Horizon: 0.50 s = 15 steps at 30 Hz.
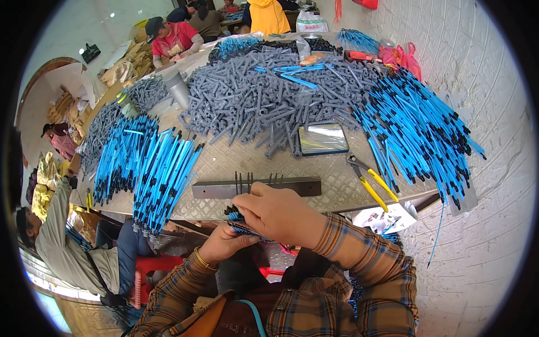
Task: The person assembles blue and grey plastic industrial components by hand at a factory workbench, using pliers to join the parts.
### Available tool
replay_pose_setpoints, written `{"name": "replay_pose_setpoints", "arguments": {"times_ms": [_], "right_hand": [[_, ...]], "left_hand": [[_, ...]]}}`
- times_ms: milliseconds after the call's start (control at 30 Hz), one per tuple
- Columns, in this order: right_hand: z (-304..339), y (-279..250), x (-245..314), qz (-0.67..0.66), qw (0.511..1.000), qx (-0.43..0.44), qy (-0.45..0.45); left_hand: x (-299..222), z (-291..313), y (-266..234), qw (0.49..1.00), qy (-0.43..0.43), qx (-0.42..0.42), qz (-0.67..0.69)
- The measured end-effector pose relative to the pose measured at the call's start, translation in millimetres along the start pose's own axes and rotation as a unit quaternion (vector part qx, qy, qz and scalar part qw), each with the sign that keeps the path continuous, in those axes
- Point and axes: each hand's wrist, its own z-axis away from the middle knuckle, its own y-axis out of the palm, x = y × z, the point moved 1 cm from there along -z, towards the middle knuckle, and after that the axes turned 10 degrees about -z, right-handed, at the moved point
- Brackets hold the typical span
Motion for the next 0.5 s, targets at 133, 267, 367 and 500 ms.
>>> {"name": "replay_pose_setpoints", "arguments": {"times_ms": [133, 267, 367, 500], "right_hand": [[-1, 2, -5, -0.039, 0.999, 0.005, -0.004], [0, 1, -11, -0.082, 0.996, 0.005, -0.016], [1, 1, -13, -0.107, 0.994, 0.016, -0.018], [0, 2, -12, -0.136, 0.991, 0.012, -0.014]], "left_hand": [[2, 2, -1, 1.0, 0.0, 0.006, -0.001], [1, 0, -2, 1.0, 0.01, 0.005, 0.008], [-2, -1, 0, 0.999, 0.014, 0.004, 0.036], [-2, -1, -2, 0.999, 0.02, -0.001, 0.039]]}}
